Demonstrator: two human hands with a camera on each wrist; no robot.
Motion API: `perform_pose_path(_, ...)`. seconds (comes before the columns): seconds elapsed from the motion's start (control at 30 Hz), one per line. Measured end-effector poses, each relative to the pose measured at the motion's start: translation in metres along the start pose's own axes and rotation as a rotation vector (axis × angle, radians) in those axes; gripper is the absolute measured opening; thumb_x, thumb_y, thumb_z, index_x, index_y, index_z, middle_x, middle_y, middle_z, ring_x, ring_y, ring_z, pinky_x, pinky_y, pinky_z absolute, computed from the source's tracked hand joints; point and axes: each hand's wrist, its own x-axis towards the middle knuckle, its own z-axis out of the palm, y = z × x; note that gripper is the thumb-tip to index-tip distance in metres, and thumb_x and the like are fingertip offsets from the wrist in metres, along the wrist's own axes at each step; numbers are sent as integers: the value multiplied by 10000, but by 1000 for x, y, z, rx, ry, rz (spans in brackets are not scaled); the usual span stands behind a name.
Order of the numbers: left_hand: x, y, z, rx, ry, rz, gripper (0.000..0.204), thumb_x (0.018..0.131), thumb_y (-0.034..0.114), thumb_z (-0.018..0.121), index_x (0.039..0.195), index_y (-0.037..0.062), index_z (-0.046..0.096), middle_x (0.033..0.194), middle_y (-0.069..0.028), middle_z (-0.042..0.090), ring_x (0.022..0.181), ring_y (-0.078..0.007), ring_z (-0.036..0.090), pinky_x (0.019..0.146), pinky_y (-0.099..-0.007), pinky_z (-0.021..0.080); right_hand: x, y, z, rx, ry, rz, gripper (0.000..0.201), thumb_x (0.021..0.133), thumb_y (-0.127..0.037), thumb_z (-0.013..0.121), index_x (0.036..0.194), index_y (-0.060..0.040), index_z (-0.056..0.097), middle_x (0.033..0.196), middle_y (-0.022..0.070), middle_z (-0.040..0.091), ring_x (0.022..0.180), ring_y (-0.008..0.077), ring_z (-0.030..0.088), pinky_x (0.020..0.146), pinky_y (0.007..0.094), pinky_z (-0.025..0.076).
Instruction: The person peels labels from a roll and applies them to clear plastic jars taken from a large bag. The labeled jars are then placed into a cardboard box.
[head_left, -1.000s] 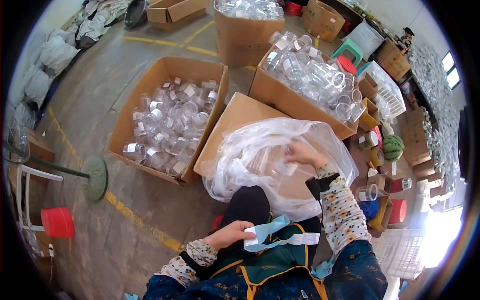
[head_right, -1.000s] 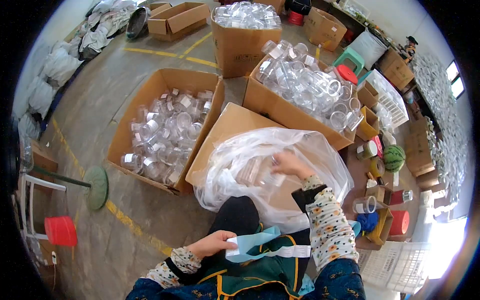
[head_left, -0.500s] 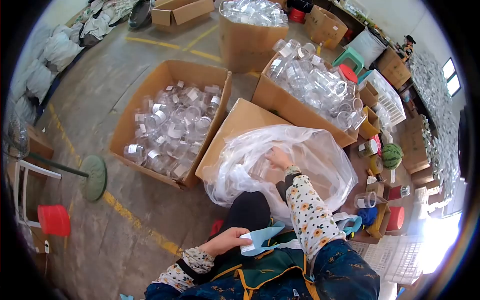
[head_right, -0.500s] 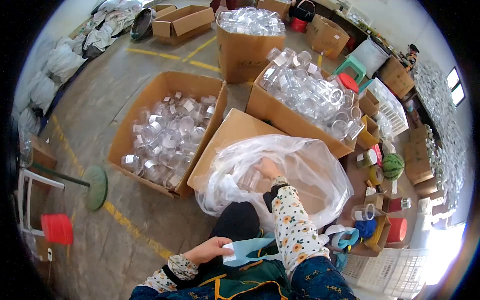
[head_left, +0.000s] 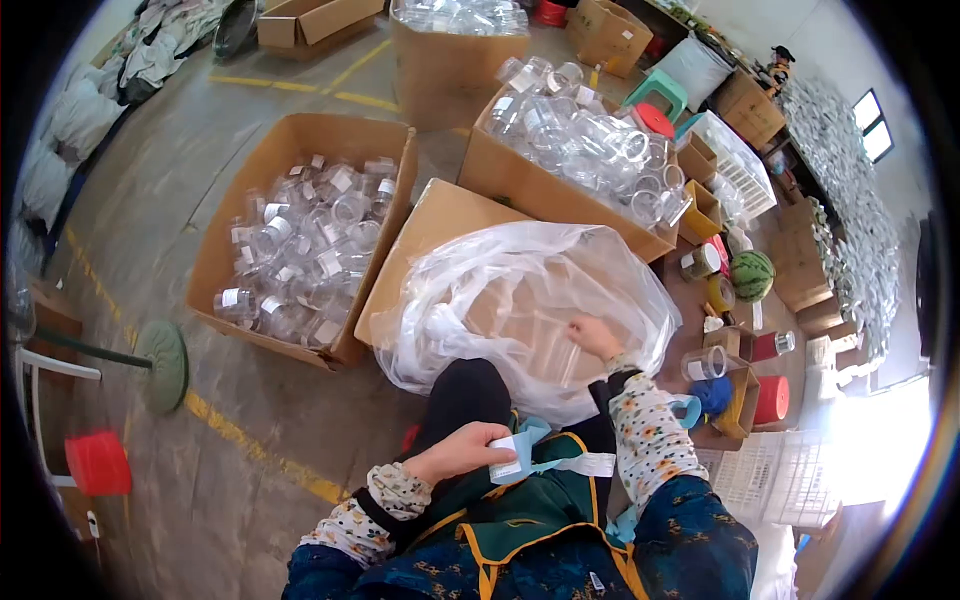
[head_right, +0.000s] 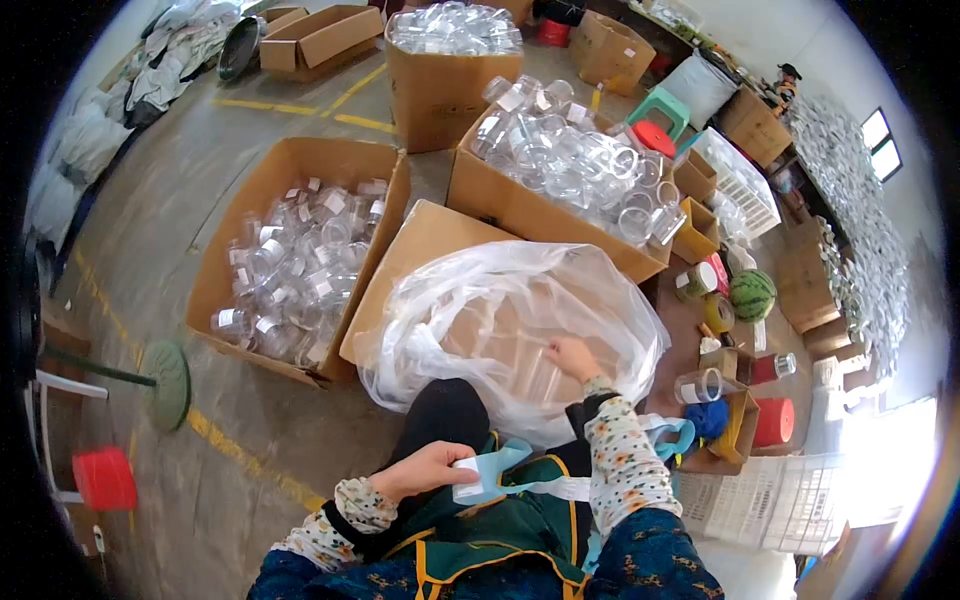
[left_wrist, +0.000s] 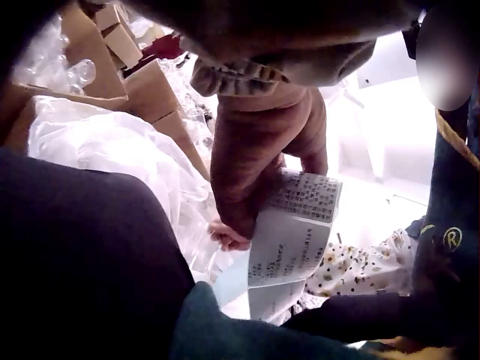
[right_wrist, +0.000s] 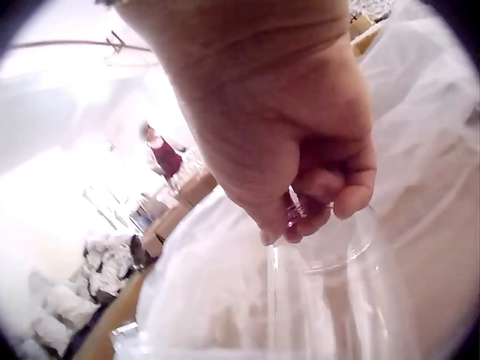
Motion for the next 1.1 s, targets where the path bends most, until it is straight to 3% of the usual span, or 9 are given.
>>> perform_pose_path(0.13, 16, 20, 8, 326, 39, 48, 189, 842, 176, 643, 875, -8, 612, 776, 0, 612, 723, -66, 525, 654, -245, 434, -43, -10, 19, -170, 137, -31, 356, 810, -208, 634, 1112, -28, 581, 1023, 200, 599, 895, 330, 592, 782, 365, 484)
perform_pose_path(0.2, 22, 30, 9, 465, 86, 116, 222, 816, 206, 659, 877, -2, 613, 740, -71, 618, 695, -91, 539, 639, -272, 447, -58, -71, -14, 101, 118, -224, 413, 824, -176, 635, 1192, -23, 528, 1116, 177, 563, 969, 279, 578, 834, 341, 465)
perform_pose_path(0.27, 28, 39, 11, 593, 127, 138, 248, 795, 212, 670, 894, -8, 612, 745, -118, 615, 686, -147, 580, 647, -291, 458, -85, -134, -42, 740, -290, -161, 440, 844, -131, 624, 1249, -42, 479, 1049, 115, 576, 946, 192, 571, 836, 310, 453)
perform_pose_path(0.37, 36, 39, 14, 695, 175, 215, 292, 763, 216, 689, 929, -12, 615, 766, -182, 614, 716, -278, 616, 663, -344, 468, -137, -193, -63, 829, -415, -217, 486, 845, -70, 611, 1298, -58, 435, 879, 41, 556, 875, 122, 545, 802, 260, 449)
perform_pose_path(0.53, 15, 60, 19, 701, 74, 70, 284, 786, 231, 683, 887, -27, 621, 754, -100, 627, 692, -143, 580, 662, -273, 460, -162, -161, -83, 951, -401, -145, 432, 832, -19, 596, 1242, -69, 469, 806, -18, 486, 738, 52, 470, 683, 206, 411)
perform_pose_path(0.6, 6, 55, 18, 126, -40, 75, 157, 800, 135, 677, 840, 2, 603, 765, 0, 602, 706, -65, 528, 633, -226, 427, -173, -157, -92, 858, -404, -153, 329, 831, -15, 590, 1152, -64, 536, 834, -21, 507, 756, 48, 478, 695, 200, 413)
perform_pose_path(0.67, 2, 56, 22, 84, -58, 49, 127, 808, 105, 675, 860, 13, 604, 811, 44, 591, 737, -34, 512, 657, -203, 421, -177, -164, -100, 734, -435, -158, 289, 828, -47, 615, 1115, -62, 579, 895, 16, 549, 824, 107, 523, 741, 247, 435)
perform_pose_path(0.77, 5, 51, 26, 85, -101, 19, 262, 814, 98, 667, 1029, -44, 620, 926, -15, 647, 825, -66, 571, 755, -222, 461, -173, -199, -109, 461, -284, -653, 382, 795, -93, 661, 1168, -76, 578, 1018, 115, 551, 961, 289, 531, 841, 374, 431)
perform_pose_path(1.1, -16, 37, 43, -459, -195, -48, 284, 757, 120, 720, 997, -8, 639, 937, -47, 667, 806, -105, 633, 769, -234, 492, -180, -217, -75, 862, -360, -639, 175, 765, -10, 691, 913, -69, 618, 918, 28, 466, 866, 157, 477, 759, 272, 410)
